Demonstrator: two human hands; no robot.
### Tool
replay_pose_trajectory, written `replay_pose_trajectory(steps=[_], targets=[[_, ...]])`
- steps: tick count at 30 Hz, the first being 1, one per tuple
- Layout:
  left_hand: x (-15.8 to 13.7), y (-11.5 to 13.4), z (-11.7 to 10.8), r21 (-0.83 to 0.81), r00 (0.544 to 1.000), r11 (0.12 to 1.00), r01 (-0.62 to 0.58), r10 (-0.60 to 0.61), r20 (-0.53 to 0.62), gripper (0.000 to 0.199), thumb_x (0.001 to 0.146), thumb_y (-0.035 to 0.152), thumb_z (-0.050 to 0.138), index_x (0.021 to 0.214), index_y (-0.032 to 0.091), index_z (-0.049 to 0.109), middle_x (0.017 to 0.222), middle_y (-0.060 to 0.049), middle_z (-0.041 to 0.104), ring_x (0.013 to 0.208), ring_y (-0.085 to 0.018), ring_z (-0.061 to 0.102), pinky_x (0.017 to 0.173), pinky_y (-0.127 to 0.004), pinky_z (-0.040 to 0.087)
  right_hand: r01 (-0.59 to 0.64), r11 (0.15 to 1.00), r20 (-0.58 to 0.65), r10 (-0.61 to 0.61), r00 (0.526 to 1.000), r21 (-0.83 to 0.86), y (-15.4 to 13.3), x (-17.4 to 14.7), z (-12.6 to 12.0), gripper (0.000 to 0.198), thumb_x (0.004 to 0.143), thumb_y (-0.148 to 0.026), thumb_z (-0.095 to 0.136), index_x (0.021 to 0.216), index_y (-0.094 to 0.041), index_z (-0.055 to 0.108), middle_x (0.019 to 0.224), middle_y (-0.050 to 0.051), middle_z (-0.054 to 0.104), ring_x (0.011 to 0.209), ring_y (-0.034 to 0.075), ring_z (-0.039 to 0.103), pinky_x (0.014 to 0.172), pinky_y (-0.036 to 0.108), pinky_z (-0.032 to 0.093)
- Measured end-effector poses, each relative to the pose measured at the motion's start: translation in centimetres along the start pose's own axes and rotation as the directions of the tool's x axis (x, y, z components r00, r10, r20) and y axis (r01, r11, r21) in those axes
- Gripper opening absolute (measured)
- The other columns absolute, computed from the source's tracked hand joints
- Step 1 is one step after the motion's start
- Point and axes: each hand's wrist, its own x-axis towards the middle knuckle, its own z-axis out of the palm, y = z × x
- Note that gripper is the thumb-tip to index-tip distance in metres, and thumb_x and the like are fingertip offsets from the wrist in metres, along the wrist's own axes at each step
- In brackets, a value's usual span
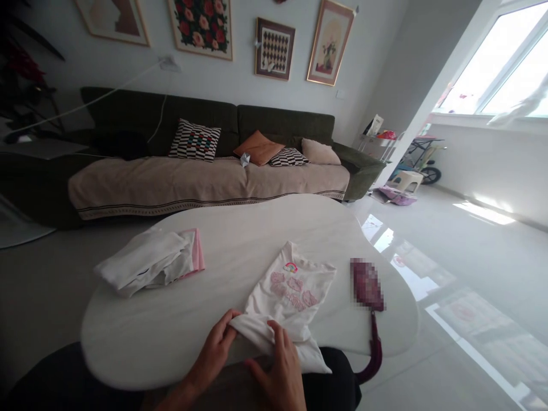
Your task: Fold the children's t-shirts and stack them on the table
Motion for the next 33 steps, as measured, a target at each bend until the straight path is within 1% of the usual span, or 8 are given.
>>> replay_pose_trajectory(steps=[3,7,11,14,18,22,27,33], targets=[[-0.6,2.5,-0.9,-0.115,0.999,0.992,0.046,-0.043,0.029,0.019,0.082,0.029,0.033,0.086,0.018,0.048,0.063,0.005,0.044,0.053,-0.009,0.041,0.051,-0.019,0.037,0.025,0.994,-0.054,-0.031,0.998,-0.109,-1.0,0.3,0.2,0.049,0.068,-0.016,0.048,0.117,-0.026,0.045,0.101,0.005,0.058,0.093,0.023,0.055,0.081,0.035,0.045],[-0.6,5.4,-2.9,0.024,1.0,0.999,-0.021,0.021,0.018,0.011,0.075,0.026,0.04,0.067,0.019,0.04,0.056,0.007,0.03,0.052,-0.007,0.032,0.048,-0.017,0.027,0.032,0.987,-0.171,-0.06,0.983,-0.159,-1.0,1.6,-1.4,0.051,0.061,-0.006,0.037,0.108,-0.023,0.046,0.103,0.007,0.053,0.099,0.023,0.051,0.084,0.036,0.043],[0.1,7.0,-5.7,0.201,0.996,0.978,-0.056,0.07,-0.06,0.009,0.069,0.022,0.047,0.065,0.019,0.04,0.058,0.007,0.034,0.056,-0.008,0.036,0.051,-0.017,0.028,0.047,0.967,-0.147,-0.086,0.985,-0.249,-0.4,2.8,-4.8,0.045,0.06,-0.01,0.039,0.102,-0.024,0.049,0.106,0.006,0.052,0.102,0.022,0.05,0.083,0.034,0.043],[0.6,7.3,-8.0,0.284,0.981,0.954,-0.101,0.142,-0.129,0.006,0.069,0.021,0.047,0.065,0.018,0.043,0.059,0.007,0.037,0.058,-0.009,0.039,0.053,-0.017,0.03,-0.014,0.933,-0.095,-0.021,0.995,-0.359,0.3,3.2,-7.1,0.029,0.065,-0.016,0.042,0.09,-0.027,0.052,0.094,0.001,0.057,0.081,0.019,0.057,0.061,0.027,0.045],[0.9,7.0,-10.6,0.35,0.955,0.922,-0.168,0.24,-0.173,0.01,0.071,0.023,0.048,0.074,0.017,0.054,0.072,0.001,0.053,0.071,-0.014,0.05,0.06,-0.02,0.04,-0.121,0.88,-0.23,0.014,0.973,-0.459,0.7,3.0,-8.8,0.022,0.072,-0.024,0.043,0.09,-0.03,0.055,0.088,0.0,0.062,0.061,0.017,0.057,0.043,0.024,0.033],[1.1,6.3,-12.0,0.323,0.951,0.934,-0.151,0.226,-0.211,0.022,0.075,0.029,0.047,0.088,0.018,0.061,0.084,-0.002,0.061,0.066,-0.013,0.056,0.056,-0.021,0.045,-0.183,0.925,-0.387,0.043,0.921,-0.332,-0.2,2.6,-9.6,0.021,0.077,-0.028,0.042,0.092,-0.028,0.057,0.079,0.0,0.064,0.051,0.014,0.055,0.046,0.023,0.037],[1.6,6.6,-13.2,0.371,0.86,0.919,-0.137,0.296,-0.416,0.027,0.078,0.032,0.048,0.098,0.018,0.058,0.069,0.001,0.06,0.065,-0.013,0.059,0.06,-0.021,0.047,-0.151,0.988,-0.367,0.143,0.919,0.007,-2.0,3.3,-11.3,0.027,0.076,-0.032,0.044,0.097,-0.021,0.058,0.055,-0.002,0.058,0.047,0.014,0.056,0.048,0.022,0.042],[3.8,9.8,-14.3,0.356,0.727,0.91,-0.211,0.39,-0.566,0.027,0.081,0.031,0.042,0.092,0.016,0.061,0.092,-0.003,0.063,0.084,-0.013,0.057,0.071,-0.02,0.045,0.133,0.98,-0.583,-0.022,0.812,0.148,-5.0,6.6,-14.2,0.024,0.077,-0.027,0.046,0.097,-0.017,0.055,0.094,0.008,0.061,0.084,0.018,0.06,0.071,0.03,0.049]])
